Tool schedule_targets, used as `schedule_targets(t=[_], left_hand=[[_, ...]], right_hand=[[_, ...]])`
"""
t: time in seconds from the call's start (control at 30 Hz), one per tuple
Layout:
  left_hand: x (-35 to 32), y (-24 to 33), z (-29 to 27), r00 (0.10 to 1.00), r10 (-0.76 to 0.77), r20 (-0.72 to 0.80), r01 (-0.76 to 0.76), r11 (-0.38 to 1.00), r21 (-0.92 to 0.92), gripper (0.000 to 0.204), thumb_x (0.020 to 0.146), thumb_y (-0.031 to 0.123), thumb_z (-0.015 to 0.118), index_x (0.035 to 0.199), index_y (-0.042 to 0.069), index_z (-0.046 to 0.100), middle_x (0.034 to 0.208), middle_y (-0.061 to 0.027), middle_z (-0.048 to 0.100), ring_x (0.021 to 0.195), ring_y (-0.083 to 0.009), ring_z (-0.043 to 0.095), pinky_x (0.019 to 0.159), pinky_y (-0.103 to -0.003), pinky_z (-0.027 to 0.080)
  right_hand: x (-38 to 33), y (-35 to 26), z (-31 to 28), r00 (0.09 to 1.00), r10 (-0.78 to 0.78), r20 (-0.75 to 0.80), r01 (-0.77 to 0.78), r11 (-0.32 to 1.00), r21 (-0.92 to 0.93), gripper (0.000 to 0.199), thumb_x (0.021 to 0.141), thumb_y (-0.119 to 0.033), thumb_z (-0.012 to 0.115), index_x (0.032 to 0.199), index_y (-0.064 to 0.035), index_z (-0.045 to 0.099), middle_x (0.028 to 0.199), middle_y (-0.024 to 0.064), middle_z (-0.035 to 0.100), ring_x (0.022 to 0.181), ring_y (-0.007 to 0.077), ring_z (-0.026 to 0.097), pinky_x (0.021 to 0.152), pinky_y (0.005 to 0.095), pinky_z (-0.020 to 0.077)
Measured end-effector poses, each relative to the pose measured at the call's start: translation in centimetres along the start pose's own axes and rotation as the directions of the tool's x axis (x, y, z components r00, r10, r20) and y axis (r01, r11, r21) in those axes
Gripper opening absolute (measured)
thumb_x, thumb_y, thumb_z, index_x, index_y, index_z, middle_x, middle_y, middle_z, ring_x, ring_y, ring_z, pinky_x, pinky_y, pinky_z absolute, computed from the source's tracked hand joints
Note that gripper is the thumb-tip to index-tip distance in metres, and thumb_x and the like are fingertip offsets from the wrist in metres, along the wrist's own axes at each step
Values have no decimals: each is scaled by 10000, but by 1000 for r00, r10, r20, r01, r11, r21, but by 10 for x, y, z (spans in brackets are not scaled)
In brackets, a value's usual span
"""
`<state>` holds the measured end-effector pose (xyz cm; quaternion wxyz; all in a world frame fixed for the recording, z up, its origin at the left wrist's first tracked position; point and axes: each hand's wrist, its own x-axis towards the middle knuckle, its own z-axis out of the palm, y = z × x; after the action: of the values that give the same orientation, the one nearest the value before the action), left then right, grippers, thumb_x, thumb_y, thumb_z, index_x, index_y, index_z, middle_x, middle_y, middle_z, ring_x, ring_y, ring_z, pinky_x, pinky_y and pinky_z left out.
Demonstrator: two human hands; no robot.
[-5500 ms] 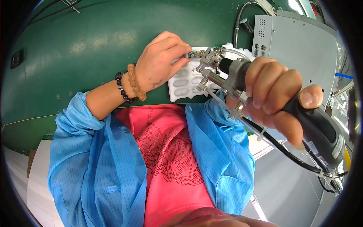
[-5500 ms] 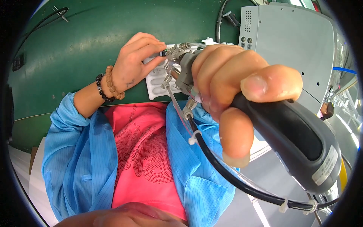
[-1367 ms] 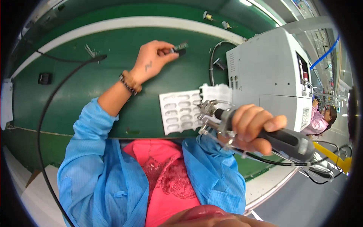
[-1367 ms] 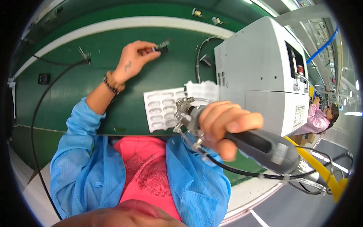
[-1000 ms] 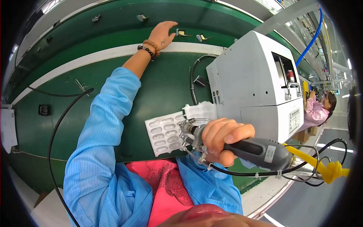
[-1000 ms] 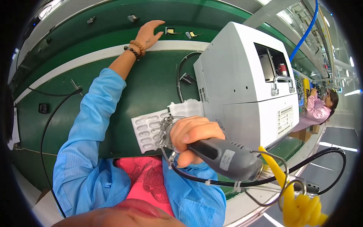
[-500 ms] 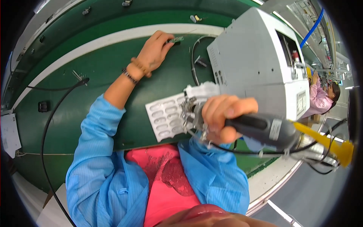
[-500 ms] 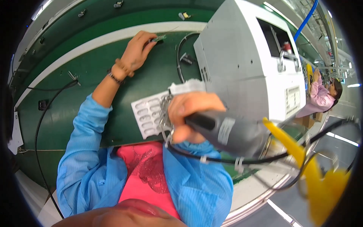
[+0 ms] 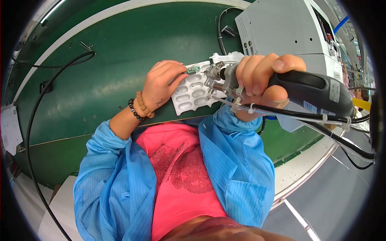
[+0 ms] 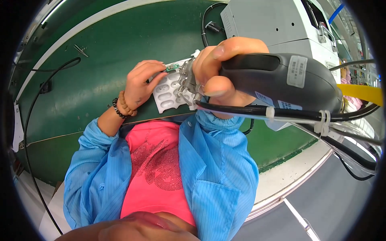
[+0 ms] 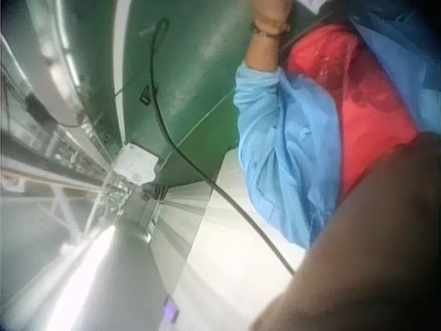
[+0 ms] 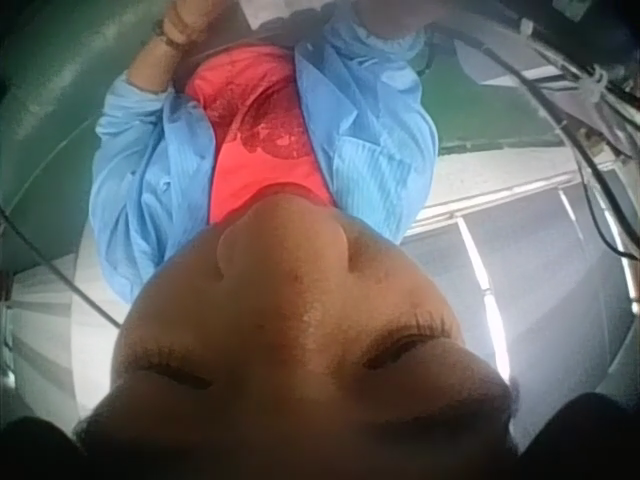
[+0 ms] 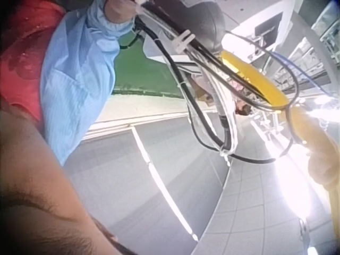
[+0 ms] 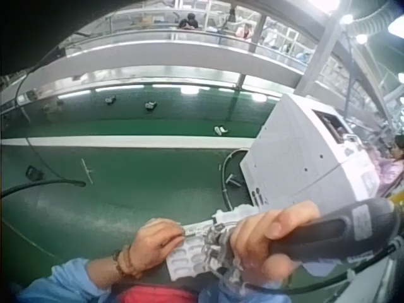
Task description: The person welds wires onto small green circuit boards using a handheld soldering iron, working on the boards as they rest on a white plastic tray.
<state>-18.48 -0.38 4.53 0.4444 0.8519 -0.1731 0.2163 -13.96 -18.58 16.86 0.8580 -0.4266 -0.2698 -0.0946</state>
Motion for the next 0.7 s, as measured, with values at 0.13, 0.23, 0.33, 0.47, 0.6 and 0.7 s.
schedule_targets(t=[0.13,0.23,0.33,0.47,0.6,0.7], left_hand=[[-7,-6,7,999,-45,26,45,999,-5,235,733,34,759,949,18,667,917,-122,680,876,-281,656,761,-347,527],[-8,-6,6,992,-117,52,120,991,-52,257,727,54,769,960,18,668,941,-127,678,886,-287,653,772,-355,528],[-10,-10,6,987,-156,41,159,985,-63,281,711,63,779,967,21,671,968,-132,676,916,-293,643,801,-366,522],[-7,-14,5,992,-123,27,123,992,-17,300,691,59,777,970,26,673,976,-126,671,964,-293,623,840,-380,507],[-9,-12,7,988,-150,34,150,989,-8,295,696,65,769,972,30,672,968,-108,664,959,-283,614,838,-378,498],[-7,-12,8,992,-120,38,119,993,16,283,714,82,759,980,43,670,962,-84,650,941,-272,601,827,-372,480]], right_hand=[[0,8,3,1000,2,-5,-2,1000,9,557,722,-292,842,1024,-9,469,527,33,448,433,139,424,418,278,342],[1,11,6,999,27,37,-27,1000,7,570,722,-313,840,1023,-6,465,533,35,455,435,139,427,417,281,343],[2,22,7,994,31,101,-32,999,13,562,739,-330,822,1022,-5,461,541,33,463,438,133,426,418,279,348],[8,33,4,966,7,257,-23,998,58,518,774,-328,782,1036,-20,457,582,29,480,466,125,444,434,272,376],[15,33,1,938,-42,343,17,997,76,512,796,-330,760,1065,-32,444,600,42,493,485,142,475,438,281,400],[16,35,2,939,-30,342,18,999,37,500,817,-330,743,1077,-33,437,599,45,495,476,148,478,432,278,400]])
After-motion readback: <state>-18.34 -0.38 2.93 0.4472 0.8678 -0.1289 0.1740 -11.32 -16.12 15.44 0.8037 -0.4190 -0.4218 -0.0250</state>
